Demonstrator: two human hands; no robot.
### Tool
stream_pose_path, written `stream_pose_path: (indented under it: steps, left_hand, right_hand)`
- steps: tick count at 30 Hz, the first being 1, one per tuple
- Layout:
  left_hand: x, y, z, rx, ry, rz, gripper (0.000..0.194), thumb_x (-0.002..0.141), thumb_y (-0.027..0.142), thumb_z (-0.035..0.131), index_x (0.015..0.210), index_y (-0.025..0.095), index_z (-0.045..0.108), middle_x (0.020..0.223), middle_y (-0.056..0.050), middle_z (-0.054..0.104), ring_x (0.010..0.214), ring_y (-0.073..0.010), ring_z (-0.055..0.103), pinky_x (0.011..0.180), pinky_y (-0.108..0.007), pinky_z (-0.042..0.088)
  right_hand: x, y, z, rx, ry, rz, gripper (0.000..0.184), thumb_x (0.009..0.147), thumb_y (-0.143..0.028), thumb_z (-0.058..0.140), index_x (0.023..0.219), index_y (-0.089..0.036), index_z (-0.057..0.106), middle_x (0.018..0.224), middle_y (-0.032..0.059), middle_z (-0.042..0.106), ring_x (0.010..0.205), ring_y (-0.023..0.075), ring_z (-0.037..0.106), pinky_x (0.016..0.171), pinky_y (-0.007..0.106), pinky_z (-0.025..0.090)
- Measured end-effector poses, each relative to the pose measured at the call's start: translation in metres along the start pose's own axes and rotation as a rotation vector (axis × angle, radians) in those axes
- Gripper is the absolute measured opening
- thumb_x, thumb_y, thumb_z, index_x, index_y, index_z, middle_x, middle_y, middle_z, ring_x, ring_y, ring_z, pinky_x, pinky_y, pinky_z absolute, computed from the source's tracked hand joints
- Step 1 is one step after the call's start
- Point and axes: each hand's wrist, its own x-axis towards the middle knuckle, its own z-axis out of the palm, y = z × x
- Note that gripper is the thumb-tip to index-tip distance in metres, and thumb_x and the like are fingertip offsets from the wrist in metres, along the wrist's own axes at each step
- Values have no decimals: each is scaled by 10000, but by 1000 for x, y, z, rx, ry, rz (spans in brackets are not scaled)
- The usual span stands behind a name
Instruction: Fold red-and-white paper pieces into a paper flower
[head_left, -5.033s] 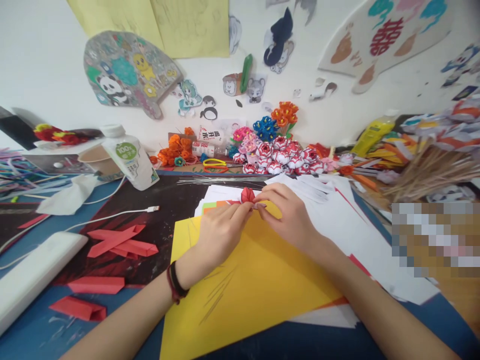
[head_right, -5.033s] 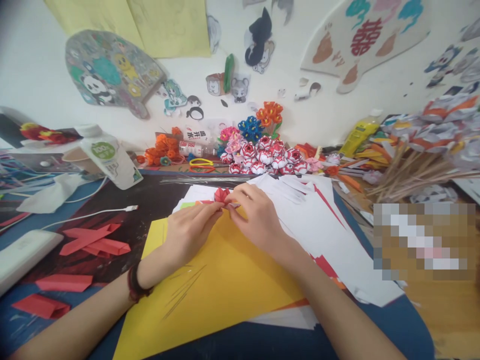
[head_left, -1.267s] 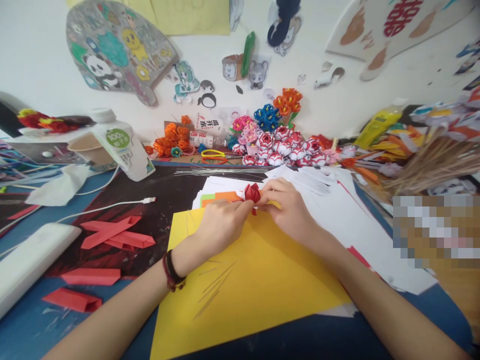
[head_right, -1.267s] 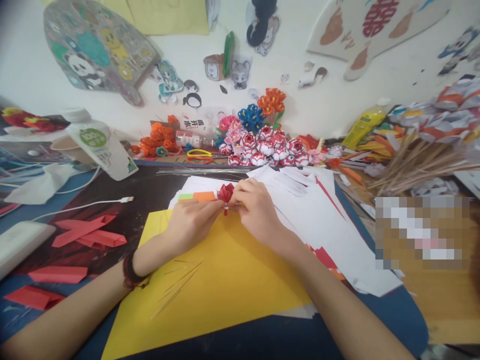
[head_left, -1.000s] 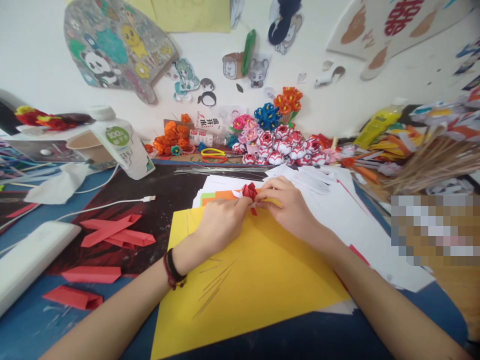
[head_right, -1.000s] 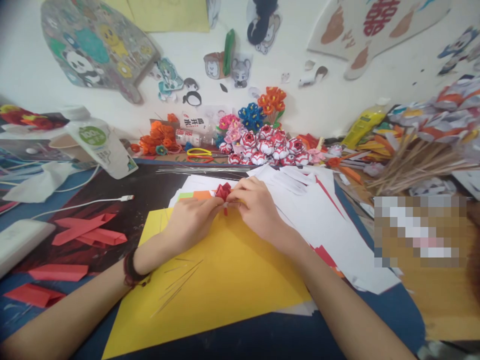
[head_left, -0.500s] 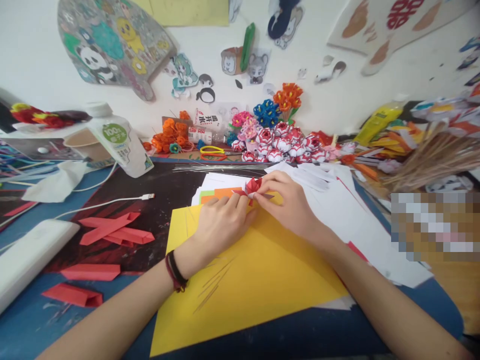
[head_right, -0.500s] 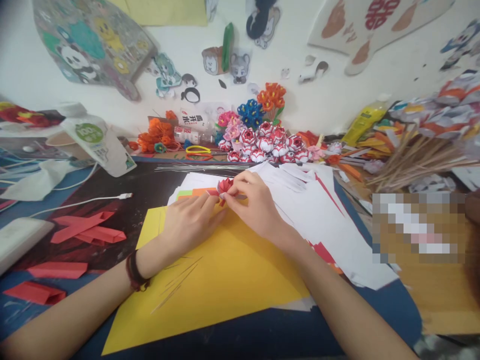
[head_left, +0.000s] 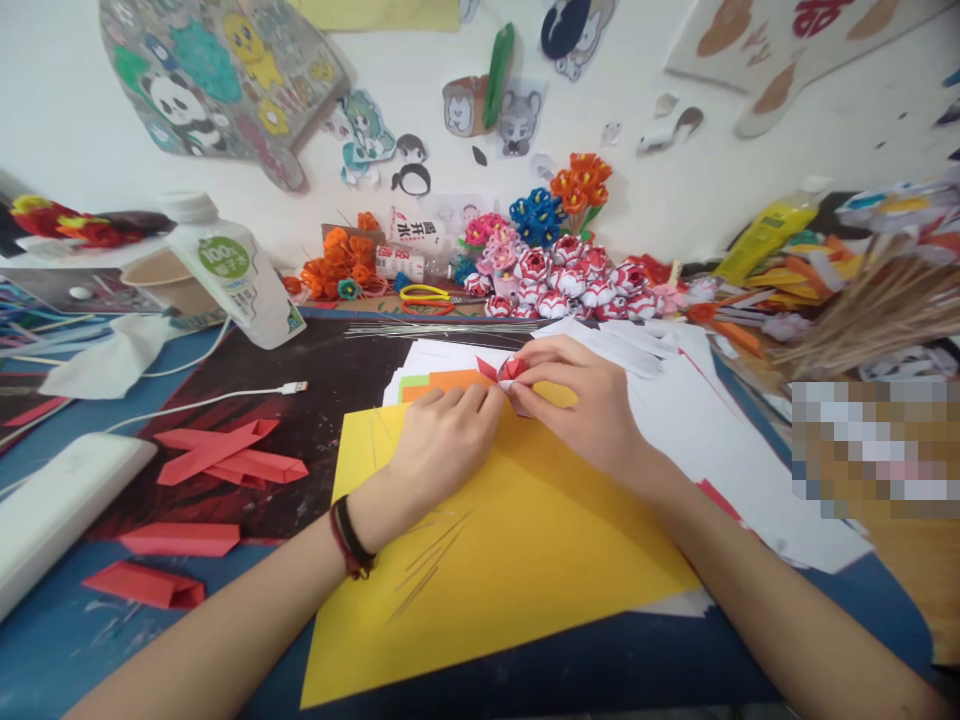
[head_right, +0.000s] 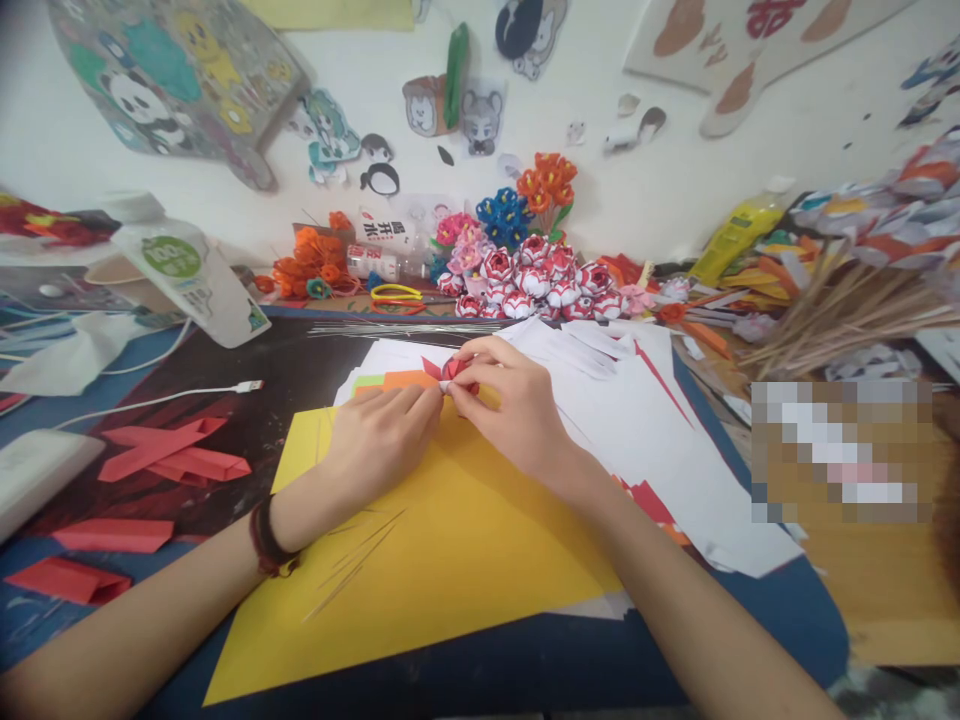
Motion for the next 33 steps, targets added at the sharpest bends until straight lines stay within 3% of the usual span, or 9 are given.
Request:
stream_pose_path:
  steps: [9, 20, 28, 33]
  left_hand:
    - [0, 0, -1, 10, 31, 12, 159, 882, 120, 513, 745, 200, 510, 580, 46, 530, 500, -132, 469, 541, -313, 254]
    - [1, 1, -1, -8, 38, 30, 144, 862, 101, 516, 755, 197, 507, 590, 52, 540, 483, -122, 466, 533, -311, 256]
    - [-2, 4, 3, -4, 76, 13, 191, 886, 102, 490, 718, 192, 500, 550, 42, 525, 469, -118, 440, 538, -309, 236]
    - [-2, 4, 1, -30, 53, 25, 221, 921, 138, 469, 711, 195, 502, 552, 36, 532, 475, -118, 439, 541, -315, 240]
  right_hand:
    - [2, 0, -3, -2, 49, 49, 197, 821, -84, 640, 679, -208, 696, 941, 34, 700, 893, 173, 678, 831, 330, 536]
    - [4, 9, -7, -15, 39, 132, 156, 811, -114, 658, 733, -231, 728, 888, 13, 712, 873, 173, 678, 839, 337, 530]
    - [4, 8, -7, -22, -61, 64, 45, 793, -193, 704, 761, -208, 675, 993, 42, 649, 953, 192, 645, 867, 346, 514]
    - [4, 12, -6, -46, -37, 76, 77, 841, -204, 672, 766, -216, 665, 1009, 47, 639, 978, 196, 629, 880, 367, 501]
